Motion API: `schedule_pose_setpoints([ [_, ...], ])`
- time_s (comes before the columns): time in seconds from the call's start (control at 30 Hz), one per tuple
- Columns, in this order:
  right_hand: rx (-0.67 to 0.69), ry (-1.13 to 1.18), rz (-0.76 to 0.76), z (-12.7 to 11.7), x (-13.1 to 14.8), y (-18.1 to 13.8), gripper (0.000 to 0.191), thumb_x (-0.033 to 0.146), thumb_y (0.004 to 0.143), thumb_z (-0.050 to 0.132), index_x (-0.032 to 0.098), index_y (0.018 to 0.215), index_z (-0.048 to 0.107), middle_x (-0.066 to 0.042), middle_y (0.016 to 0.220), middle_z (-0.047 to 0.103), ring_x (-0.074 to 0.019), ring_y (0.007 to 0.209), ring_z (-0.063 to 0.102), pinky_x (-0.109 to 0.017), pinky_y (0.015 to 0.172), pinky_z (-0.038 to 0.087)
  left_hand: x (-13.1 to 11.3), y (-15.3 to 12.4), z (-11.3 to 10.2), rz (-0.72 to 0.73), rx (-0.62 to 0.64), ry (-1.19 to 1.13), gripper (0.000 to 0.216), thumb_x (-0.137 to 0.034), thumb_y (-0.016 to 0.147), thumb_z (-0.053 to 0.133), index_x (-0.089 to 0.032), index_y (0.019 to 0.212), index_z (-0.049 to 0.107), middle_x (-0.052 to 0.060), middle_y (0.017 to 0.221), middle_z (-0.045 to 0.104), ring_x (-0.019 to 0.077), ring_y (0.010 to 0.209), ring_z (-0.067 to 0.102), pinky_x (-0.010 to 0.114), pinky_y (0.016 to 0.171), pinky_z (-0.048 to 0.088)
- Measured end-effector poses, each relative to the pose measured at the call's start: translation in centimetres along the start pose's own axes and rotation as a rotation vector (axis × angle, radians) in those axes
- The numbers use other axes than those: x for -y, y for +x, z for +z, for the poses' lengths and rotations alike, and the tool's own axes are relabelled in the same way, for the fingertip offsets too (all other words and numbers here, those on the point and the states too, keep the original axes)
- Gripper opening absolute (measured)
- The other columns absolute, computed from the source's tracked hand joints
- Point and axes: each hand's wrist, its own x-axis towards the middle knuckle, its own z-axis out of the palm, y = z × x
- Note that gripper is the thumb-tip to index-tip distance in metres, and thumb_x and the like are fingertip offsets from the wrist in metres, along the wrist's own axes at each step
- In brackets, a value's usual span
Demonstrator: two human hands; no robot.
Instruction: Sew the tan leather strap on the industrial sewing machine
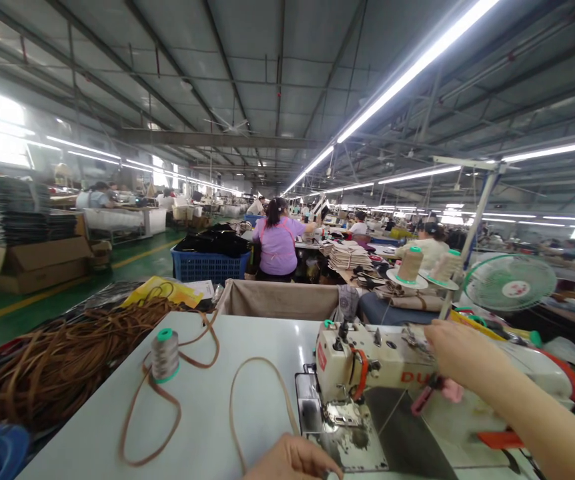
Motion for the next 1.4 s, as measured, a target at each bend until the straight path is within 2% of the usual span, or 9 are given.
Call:
schedule_pose_setpoints([
  [0.17, -0.207, -0.088, 0.007, -0.1, 0.4, 0.0, 0.028, 0.002, 0.091, 0.048, 0.012, 0.095, 0.074, -0.019, 0.102, 0.074, -0.0332, 0.101, 0.072, -0.042, 0.086, 0.051, 0.1, 0.4, -0.3, 0.017, 0.066, -0.011, 0.056, -0.053, 0.062, 0.100, -0.016, 0.102, 0.087, 0.013, 0.096, 0.082, 0.0162, 0.076, 0.074, 0.022, 0.072, 0.051],
  [0.27, -0.125, -0.021, -0.046, 0.2, 0.2, 0.2, 0.031, 0.000, 0.090, 0.050, 0.013, 0.101, 0.075, -0.017, 0.109, 0.075, -0.0304, 0.105, 0.072, -0.039, 0.089, 0.052, 0.0, 0.3, -0.1, 0.021, 0.069, -0.021, 0.054, -0.054, 0.065, 0.098, -0.016, 0.101, 0.087, 0.012, 0.094, 0.082, 0.0153, 0.078, 0.073, 0.021, 0.076, 0.051],
  [0.37, -0.021, -0.011, -0.011, 0.6, -0.5, 0.3, 0.029, -0.002, 0.085, 0.052, 0.014, 0.091, 0.075, -0.016, 0.098, 0.076, -0.0293, 0.097, 0.074, -0.037, 0.084, 0.051, -0.1, 0.1, 0.0, 0.021, 0.060, -0.047, 0.050, -0.051, 0.069, 0.097, -0.014, 0.102, 0.086, 0.014, 0.100, 0.081, 0.0188, 0.086, 0.074, 0.024, 0.080, 0.051],
  [0.53, -0.268, -0.064, -0.033, 1.1, -0.1, 0.2, 0.021, 0.003, 0.088, 0.054, 0.013, 0.092, 0.073, -0.018, 0.098, 0.073, -0.0314, 0.096, 0.070, -0.038, 0.082, 0.049, 1.3, 0.8, -1.2, -0.009, 0.034, 0.021, 0.057, -0.051, 0.059, 0.102, -0.015, 0.101, 0.086, 0.012, 0.090, 0.080, 0.0150, 0.073, 0.070, 0.021, 0.069, 0.047],
  [0.7, -0.092, -0.008, -0.021, 1.6, -0.7, 0.2, 0.025, -0.002, 0.083, 0.053, 0.015, 0.085, 0.073, -0.014, 0.091, 0.074, -0.0263, 0.089, 0.072, -0.034, 0.077, 0.047, 2.2, 1.5, -2.3, -0.046, 0.011, 0.078, 0.061, -0.051, 0.053, 0.103, -0.014, 0.098, 0.087, 0.008, 0.078, 0.076, 0.0085, 0.059, 0.059, 0.019, 0.060, 0.039],
  [0.9, -0.292, -0.101, -0.052, 1.5, 0.0, 0.1, 0.019, 0.005, 0.087, 0.058, 0.014, 0.093, 0.073, -0.017, 0.098, 0.074, -0.0287, 0.095, 0.070, -0.036, 0.083, 0.047, 0.8, 0.8, -1.1, -0.044, 0.014, 0.103, 0.061, -0.056, 0.055, 0.101, -0.016, 0.099, 0.087, 0.004, 0.070, 0.071, 0.0047, 0.053, 0.048, 0.018, 0.055, 0.032],
  [1.07, -0.126, -0.056, -0.032, 1.3, -0.7, 0.1, 0.024, -0.002, 0.082, 0.054, 0.015, 0.082, 0.072, -0.015, 0.090, 0.074, -0.0270, 0.088, 0.072, -0.034, 0.079, 0.047, 0.4, 0.4, -0.6, -0.032, 0.029, 0.041, 0.061, -0.055, 0.057, 0.101, -0.015, 0.101, 0.087, 0.008, 0.080, 0.076, 0.0091, 0.059, 0.058, 0.020, 0.061, 0.042],
  [1.23, -0.275, -0.089, -0.036, 0.8, 0.1, 0.2, 0.022, 0.002, 0.087, 0.054, 0.013, 0.090, 0.073, -0.018, 0.095, 0.072, -0.0314, 0.094, 0.070, -0.038, 0.080, 0.048, -0.2, -0.1, 0.3, -0.010, 0.052, -0.022, 0.056, -0.051, 0.062, 0.100, -0.015, 0.101, 0.086, 0.013, 0.098, 0.080, 0.0170, 0.080, 0.071, 0.024, 0.079, 0.051],
  [1.4, -0.082, 0.002, -0.008, 1.1, -0.3, 0.4, 0.027, -0.003, 0.084, 0.051, 0.014, 0.084, 0.073, -0.016, 0.093, 0.073, -0.0281, 0.092, 0.072, -0.035, 0.079, 0.048, -0.6, -0.2, 0.5, -0.010, 0.061, -0.036, 0.057, -0.053, 0.061, 0.100, -0.014, 0.100, 0.086, 0.011, 0.095, 0.079, 0.0138, 0.078, 0.068, 0.023, 0.079, 0.049],
])
